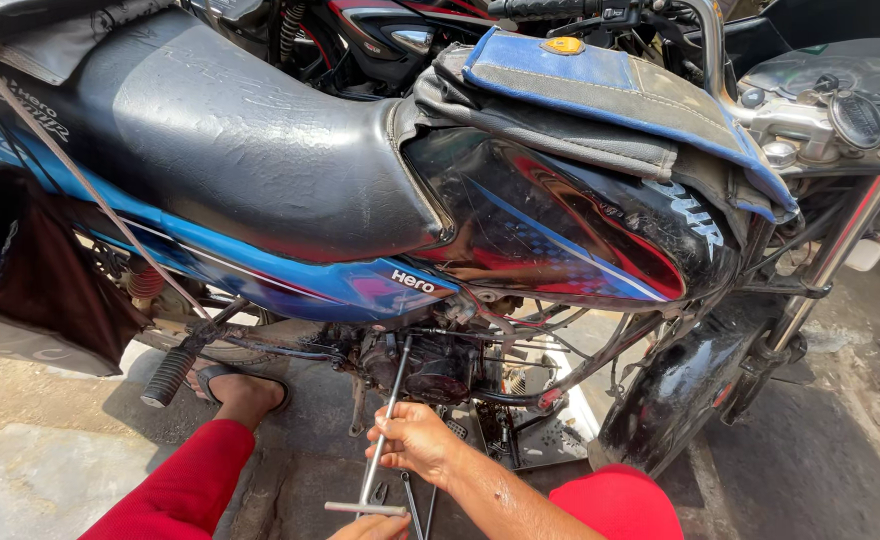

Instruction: The person is repairing a motorcycle engine. They use a T-handle wrench and a socket wrench to loosen and tighten bolts on the engine block while sitting on the ground.

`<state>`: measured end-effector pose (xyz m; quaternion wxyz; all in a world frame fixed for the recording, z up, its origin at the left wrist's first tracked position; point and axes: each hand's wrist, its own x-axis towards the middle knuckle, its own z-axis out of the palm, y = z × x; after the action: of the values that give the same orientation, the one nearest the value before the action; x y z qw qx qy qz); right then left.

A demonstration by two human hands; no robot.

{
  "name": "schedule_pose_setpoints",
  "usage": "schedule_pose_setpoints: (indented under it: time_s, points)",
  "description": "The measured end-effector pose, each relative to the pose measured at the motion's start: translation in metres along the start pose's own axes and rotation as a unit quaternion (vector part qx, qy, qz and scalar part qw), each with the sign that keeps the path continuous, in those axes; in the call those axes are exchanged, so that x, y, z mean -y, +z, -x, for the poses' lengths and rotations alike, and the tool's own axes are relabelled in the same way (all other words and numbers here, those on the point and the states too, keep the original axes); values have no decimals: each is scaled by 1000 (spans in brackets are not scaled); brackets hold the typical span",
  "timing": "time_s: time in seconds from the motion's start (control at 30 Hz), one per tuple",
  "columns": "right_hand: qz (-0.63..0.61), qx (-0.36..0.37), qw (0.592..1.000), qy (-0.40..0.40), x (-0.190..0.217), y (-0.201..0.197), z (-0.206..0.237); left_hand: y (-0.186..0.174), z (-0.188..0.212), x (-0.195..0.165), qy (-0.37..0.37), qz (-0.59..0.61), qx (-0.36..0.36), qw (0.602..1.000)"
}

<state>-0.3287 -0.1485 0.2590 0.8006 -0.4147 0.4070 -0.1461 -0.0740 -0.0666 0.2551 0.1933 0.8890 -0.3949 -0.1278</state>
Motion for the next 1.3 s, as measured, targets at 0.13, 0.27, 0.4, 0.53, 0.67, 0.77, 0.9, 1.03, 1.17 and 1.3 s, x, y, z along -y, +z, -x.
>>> schedule_pose_setpoints:
  time_s: [0.13,0.27,0.4,0.53,0.67,0.77,0.9,1.03,1.17,1.3]
  points:
    - [10,-43,999,-1,-6,3,1,91,128,9,325,92,-186,923]
    - [36,-64,997,-20,-6,6,2,141,144,30,285,128,-38,949]
    - [-21,-48,998,-29,-2,10,7,129,151,16,195,121,67,971]
    - [-94,-9,995,-27,-12,17,9,115,166,-15,-107,583,175,786]
    - [-111,82,990,-2,-34,18,6,114,176,-14,-274,789,354,422]
    - [-75,60,995,8,-40,13,1,107,182,5,-247,668,330,619]
    - [-21,1,1000,24,-41,12,5,84,149,37,-299,660,75,685]
    - [-18,-26,999,30,-34,12,10,52,85,61,-275,690,63,666]
    - [-88,34,994,49,-29,8,10,25,26,51,-233,643,116,720]
    - [-38,3,999,16,-36,10,5,24,0,21,-157,626,111,756]
